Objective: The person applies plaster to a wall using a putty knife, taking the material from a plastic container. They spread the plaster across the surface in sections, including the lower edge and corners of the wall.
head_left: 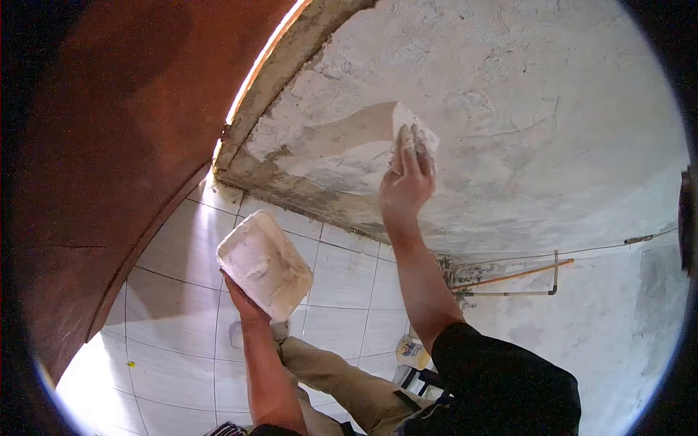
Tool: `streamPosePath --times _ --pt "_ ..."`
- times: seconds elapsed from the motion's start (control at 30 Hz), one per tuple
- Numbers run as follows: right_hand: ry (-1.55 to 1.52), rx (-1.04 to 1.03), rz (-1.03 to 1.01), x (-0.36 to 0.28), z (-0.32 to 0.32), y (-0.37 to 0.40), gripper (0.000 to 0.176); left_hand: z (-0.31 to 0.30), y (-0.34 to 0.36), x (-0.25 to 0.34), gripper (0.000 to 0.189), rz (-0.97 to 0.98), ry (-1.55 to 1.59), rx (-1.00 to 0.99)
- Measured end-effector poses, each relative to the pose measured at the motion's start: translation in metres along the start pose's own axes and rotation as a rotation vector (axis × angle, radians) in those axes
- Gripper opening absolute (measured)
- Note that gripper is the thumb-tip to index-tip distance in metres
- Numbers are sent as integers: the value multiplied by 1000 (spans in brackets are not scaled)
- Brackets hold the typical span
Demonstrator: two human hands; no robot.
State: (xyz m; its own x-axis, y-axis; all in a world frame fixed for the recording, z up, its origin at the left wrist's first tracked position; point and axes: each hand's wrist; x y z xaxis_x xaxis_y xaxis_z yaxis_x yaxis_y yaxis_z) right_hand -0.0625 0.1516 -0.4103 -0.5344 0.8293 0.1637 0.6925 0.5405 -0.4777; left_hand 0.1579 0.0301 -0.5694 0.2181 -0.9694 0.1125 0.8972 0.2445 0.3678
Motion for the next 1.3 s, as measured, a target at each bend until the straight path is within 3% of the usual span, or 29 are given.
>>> streamPosePath --times 0.07,0.1,0.17,0.2,0.27,0.4,0.47,0.5,0.63,0.67,0.73,0.83,0.9,0.93,0.97,1.07,1.13,1.23,1.3 --pt "8 -33 23 -8 11 7 48 -63 -13 -30 57 92 377 -242" --pt "3 -67 40 -10 21 14 48 -45 -11 -26 57 91 380 -245" --pt "-22 -134 60 -9 51 28 51 7 0 -8 59 85 -261 -26" --pt "-22 -134 61 -11 65 36 51 11 0 -8 59 84 -261 -26" --pt "20 -242 29 -17 84 56 54 13 2 -10 59 -7 35 85" --pt "-94 -388 32 -20 93 79 56 4 0 -17 59 19 -50 37" --pt "-116 -651 62 -8 86 82 59 4 -3 -20 58 48 -46 -62" --pt "-115 -650 64 -2 76 83 59 5 -4 -22 58 46 -47 -63" --pt "-84 -68 -14 22 12 57 48 10 -11 -26 57 57 -11 -66" --pt "-86 -74 -15 25 2 46 48 10 -11 -27 56 33 17 -59" --pt "78 228 -11 33 -3 26 45 -3 -14 -31 56 48 -87 -46" --pt "-90 30 87 34 37 21 40 -1 -13 -32 54 88 -219 -46" --pt "94 -221 72 39 93 49 50 4 -12 -32 52 113 -246 -56" --pt "-68 -396 73 53 149 87 58 5 -12 -32 52 123 -229 -80" --pt "-122 -342 -66 26 138 84 55 4 -13 -33 51 134 -211 -99" --pt "-208 -409 -17 -3 143 111 59 1 -14 -33 50 137 -270 -49" --pt "-262 -592 31 -6 133 127 63 1 -14 -31 51 108 -183 -50" --pt "-107 -357 -64 12 81 116 61 2 -17 -30 51 79 -130 -72" --pt "-202 -49 122 32 48 94 50 3 -19 -27 51 90 -167 -72"
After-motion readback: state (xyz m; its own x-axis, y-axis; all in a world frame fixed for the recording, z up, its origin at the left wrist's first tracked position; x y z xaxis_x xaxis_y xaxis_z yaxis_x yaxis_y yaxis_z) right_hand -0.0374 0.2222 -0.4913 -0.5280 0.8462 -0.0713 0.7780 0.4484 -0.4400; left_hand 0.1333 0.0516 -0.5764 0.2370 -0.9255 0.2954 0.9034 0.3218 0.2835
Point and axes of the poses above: each hand's wrist, its own y-axis away from the middle knuckle, its own z-axis out of the palm, x = y × z, and after that the axes turned 15 degrees about -x, right-handed
